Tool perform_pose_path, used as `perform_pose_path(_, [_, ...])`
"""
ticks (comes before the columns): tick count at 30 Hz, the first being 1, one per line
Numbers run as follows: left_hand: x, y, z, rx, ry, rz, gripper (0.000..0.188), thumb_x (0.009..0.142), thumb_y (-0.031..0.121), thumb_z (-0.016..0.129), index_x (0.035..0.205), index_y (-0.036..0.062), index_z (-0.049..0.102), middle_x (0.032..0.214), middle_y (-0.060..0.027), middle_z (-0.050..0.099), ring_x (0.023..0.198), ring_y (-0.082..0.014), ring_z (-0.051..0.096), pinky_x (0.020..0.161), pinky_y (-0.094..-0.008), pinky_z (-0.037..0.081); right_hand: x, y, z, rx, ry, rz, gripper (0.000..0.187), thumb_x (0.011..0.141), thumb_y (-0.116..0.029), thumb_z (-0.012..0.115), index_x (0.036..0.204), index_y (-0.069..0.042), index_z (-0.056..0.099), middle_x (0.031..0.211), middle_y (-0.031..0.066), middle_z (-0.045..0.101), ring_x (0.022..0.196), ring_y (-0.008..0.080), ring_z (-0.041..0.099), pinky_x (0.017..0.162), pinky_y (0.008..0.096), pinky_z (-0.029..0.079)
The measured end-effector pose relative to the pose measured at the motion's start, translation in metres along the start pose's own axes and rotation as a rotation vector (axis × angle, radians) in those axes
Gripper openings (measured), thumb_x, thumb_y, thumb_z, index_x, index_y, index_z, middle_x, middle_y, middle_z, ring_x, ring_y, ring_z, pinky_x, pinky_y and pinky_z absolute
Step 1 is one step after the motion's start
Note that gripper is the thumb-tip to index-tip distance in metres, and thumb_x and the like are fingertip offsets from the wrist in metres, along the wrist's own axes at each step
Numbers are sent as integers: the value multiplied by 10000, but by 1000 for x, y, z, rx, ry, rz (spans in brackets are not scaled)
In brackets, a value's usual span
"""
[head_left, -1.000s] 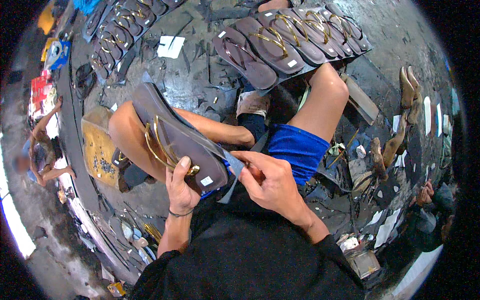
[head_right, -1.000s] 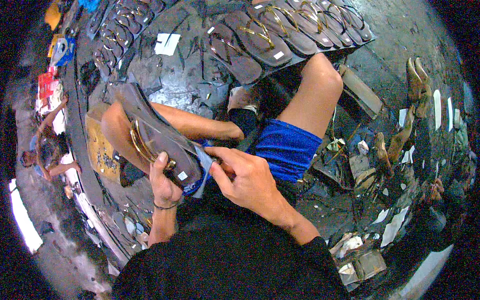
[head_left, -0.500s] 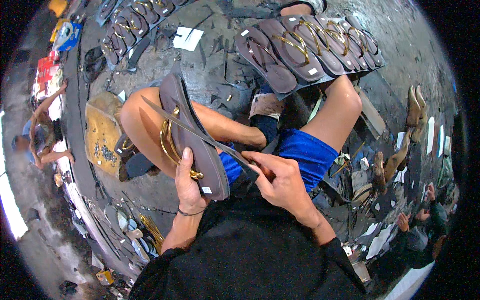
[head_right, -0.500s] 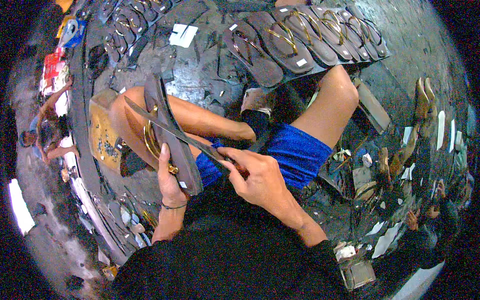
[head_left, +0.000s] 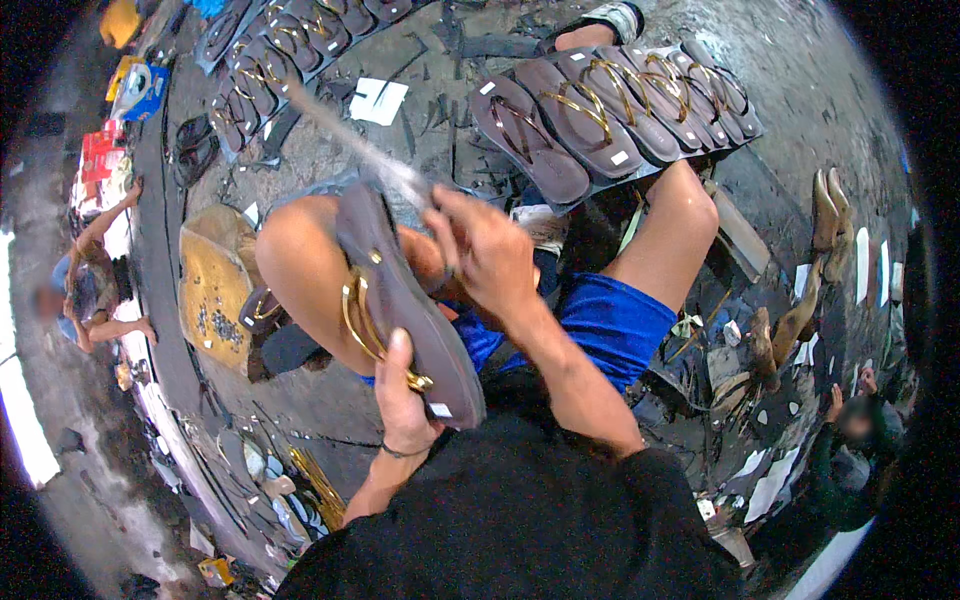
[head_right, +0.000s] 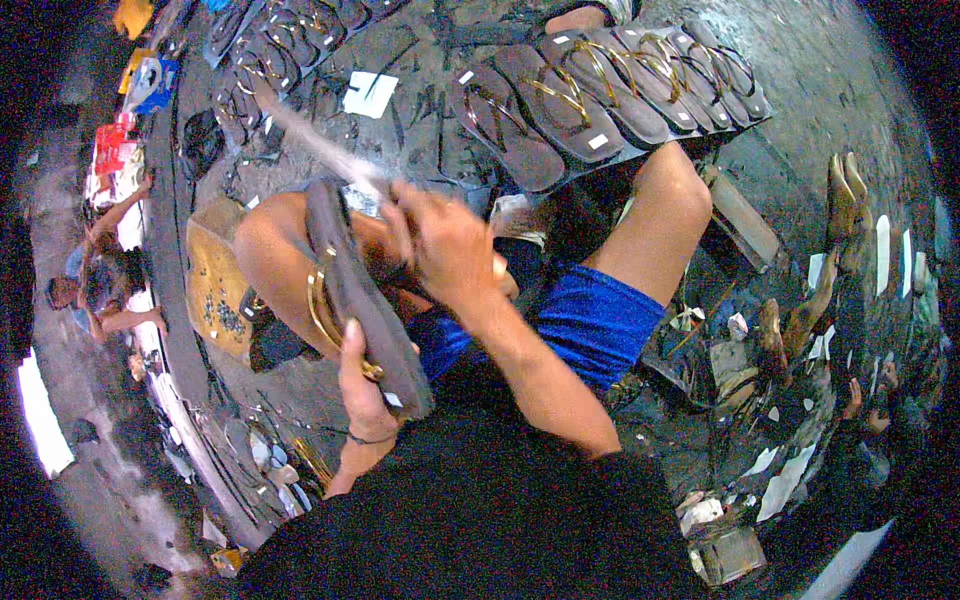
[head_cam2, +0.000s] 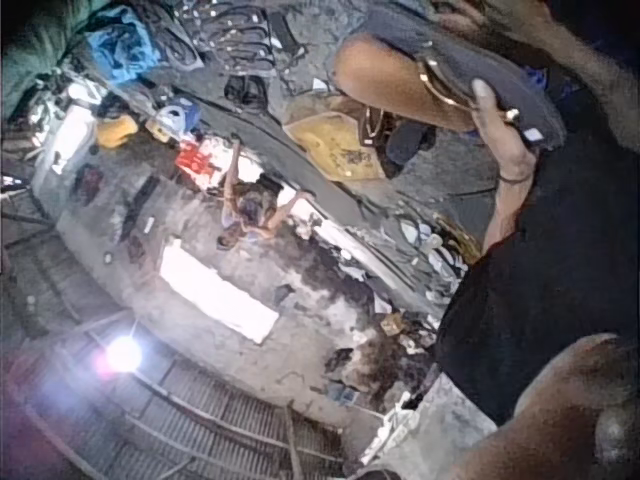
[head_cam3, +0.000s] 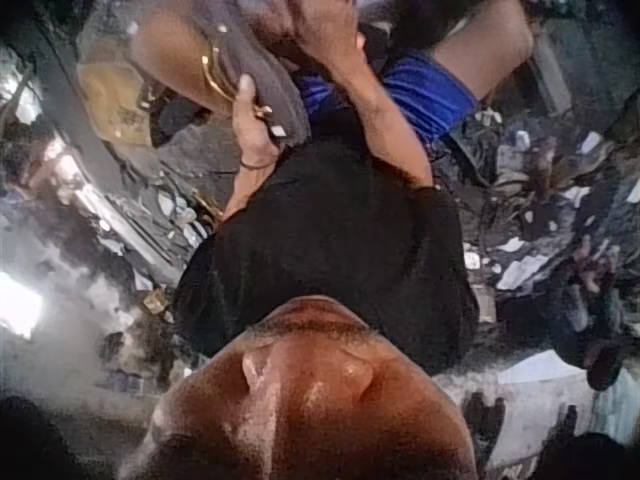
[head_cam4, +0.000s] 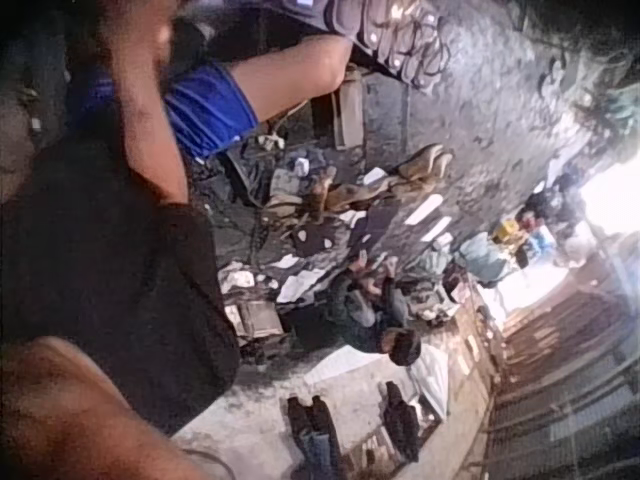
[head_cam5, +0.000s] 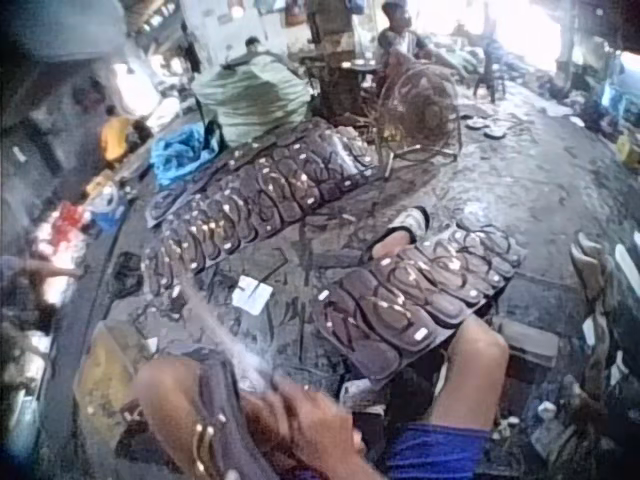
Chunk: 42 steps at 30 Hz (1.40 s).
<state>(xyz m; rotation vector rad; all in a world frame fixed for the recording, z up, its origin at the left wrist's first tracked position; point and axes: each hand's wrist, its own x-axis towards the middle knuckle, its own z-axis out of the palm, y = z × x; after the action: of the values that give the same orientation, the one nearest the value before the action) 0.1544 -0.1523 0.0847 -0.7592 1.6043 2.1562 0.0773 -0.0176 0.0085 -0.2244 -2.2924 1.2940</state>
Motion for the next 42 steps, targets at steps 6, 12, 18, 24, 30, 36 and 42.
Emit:
perform_pose_path(6, [-1,-20,-34,210,-163,46,567,919,186,667,1400,4,428,1275,-88,578,1145,-198,572,996,-351,468,22,-16,-60,465,-518,761,320,866,-318,754,958,-17,702,736,40,681,652,103,597,629,301,509])
perform_pose_path(12, [66,12,-30,180,-468,168,420,873,47,653,1252,1,479,1163,-96,610,1048,-174,607,904,-307,506,-20,-32,-60,383,-382,512,353,785,-270,826,976,-3,694,765,157,686,660,127,615,662,318,521])
perform_pose_path(18, [78,28,9,251,-337,141,295,986,269,614,1164,41,553,1031,-37,646,935,-106,615,830,-250,518,20,-22,-58,809,-37,452,390,1031,-363,496,933,2,592,689,18,552,541,77,483,507,230,422])
perform_pose_path(24, [77,9,17,232,-313,244,255,999,247,591,1136,35,560,988,-24,627,892,-97,598,787,-243,509,26,-36,-27,902,190,261,597,1026,-534,363,679,-57,456,534,42,446,398,114,393,383,253,315])
perform_pose_path(30, [82,-10,3,371,-165,329,298,979,269,623,1113,9,566,968,-48,626,830,-93,590,724,-249,504,-32,-42,-35,915,35,315,432,1029,-436,447,849,-47,506,606,3,479,471,67,423,424,222,332])
perform_pose_path(36, [82,54,5,133,-127,201,234,991,256,591,1096,47,594,905,-2,643,790,-90,624,680,-243,527,-38,-32,-88,577,-81,437,426,1051,-337,445,1358,-49,381,906,60,612,714,77,530,617,227,458])
perform_pose_path(42, [66,108,-19,173,-130,239,334,1028,296,486,1203,26,575,1052,-71,670,864,-161,686,773,-315,587,-69,-35,-125,70,-352,32,343,809,-117,767,1119,-29,649,936,113,699,652,249,600,637,334,521])
